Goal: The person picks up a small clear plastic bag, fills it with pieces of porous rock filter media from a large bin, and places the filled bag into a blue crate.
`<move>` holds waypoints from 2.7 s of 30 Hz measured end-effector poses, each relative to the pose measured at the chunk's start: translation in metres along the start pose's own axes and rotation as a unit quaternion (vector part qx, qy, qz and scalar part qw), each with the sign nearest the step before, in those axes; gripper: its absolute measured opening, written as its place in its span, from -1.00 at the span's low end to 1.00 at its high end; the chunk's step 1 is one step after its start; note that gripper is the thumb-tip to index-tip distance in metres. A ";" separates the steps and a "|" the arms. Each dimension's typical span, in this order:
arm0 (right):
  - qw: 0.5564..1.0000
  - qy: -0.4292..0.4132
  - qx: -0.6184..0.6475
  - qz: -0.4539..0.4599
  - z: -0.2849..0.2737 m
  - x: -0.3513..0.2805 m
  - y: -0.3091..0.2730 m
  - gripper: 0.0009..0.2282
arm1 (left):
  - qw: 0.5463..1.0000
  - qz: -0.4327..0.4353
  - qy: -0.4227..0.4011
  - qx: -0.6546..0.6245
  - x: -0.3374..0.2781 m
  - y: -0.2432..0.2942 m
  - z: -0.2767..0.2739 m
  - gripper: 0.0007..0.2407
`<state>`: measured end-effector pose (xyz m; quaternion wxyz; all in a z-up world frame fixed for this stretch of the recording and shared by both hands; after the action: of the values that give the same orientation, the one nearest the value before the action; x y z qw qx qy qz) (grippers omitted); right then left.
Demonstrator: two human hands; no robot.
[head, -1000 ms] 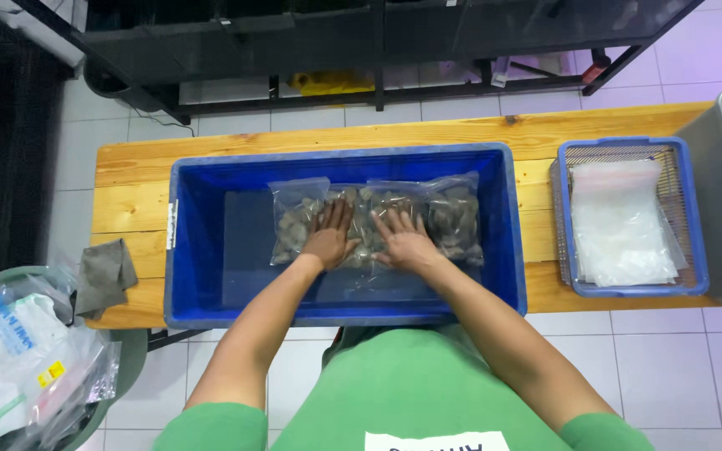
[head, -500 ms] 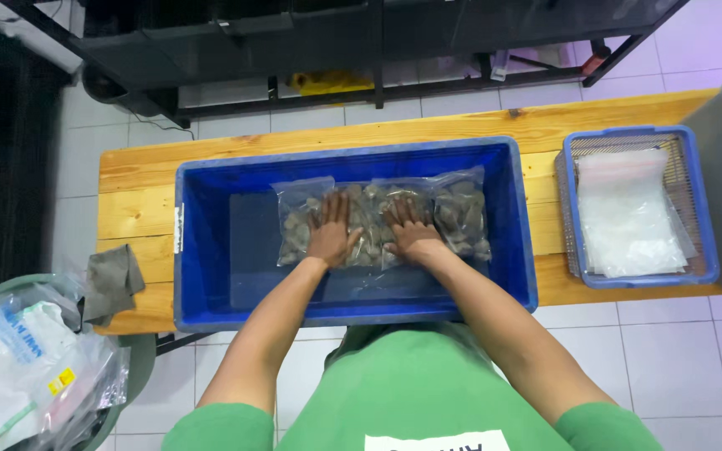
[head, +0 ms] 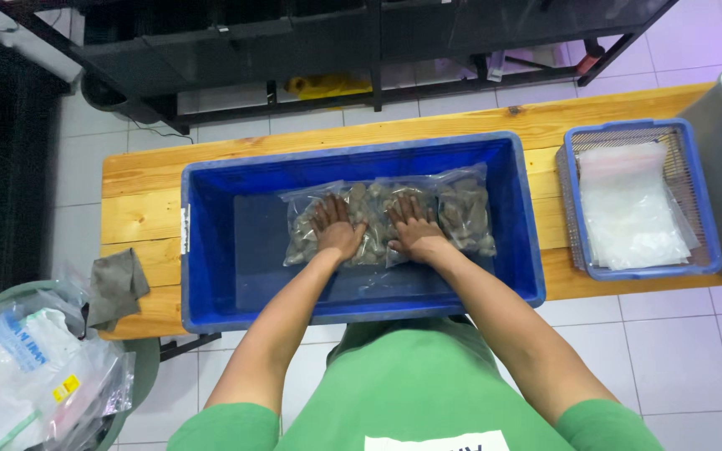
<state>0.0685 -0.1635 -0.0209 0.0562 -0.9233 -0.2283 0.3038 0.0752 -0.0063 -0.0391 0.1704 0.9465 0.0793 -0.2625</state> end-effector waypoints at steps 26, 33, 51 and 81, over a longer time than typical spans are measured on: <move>0.745 0.179 0.627 -0.138 -0.105 -0.210 0.113 -0.54 | 0.821 0.287 0.140 -0.474 -0.155 0.247 -0.020 -0.66; 0.749 0.189 0.622 -0.132 -0.088 -0.248 0.199 -0.54 | 0.818 0.244 0.135 -0.503 -0.152 0.329 0.036 -0.66; 0.749 0.250 0.609 0.073 -0.012 -0.269 0.327 -0.68 | 0.858 0.221 0.014 -0.463 -0.117 0.425 0.113 -0.75; 0.763 0.247 0.597 0.032 0.030 -0.268 0.473 -0.74 | 0.845 0.297 0.400 0.195 0.057 0.540 0.179 -0.92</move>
<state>0.0436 -0.7073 -0.0161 0.6404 -0.7532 0.0506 0.1413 0.1692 -0.5700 -0.0610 0.0053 0.9615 -0.1967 0.1920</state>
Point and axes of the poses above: each hand's wrist, its own x-axis towards the middle knuckle, its own z-axis out of the palm, y = z × x, the point moved 8 cm from there along x, towards the middle knuckle, and after that the axes turned 4 degrees about -z, right-handed, at the moved point
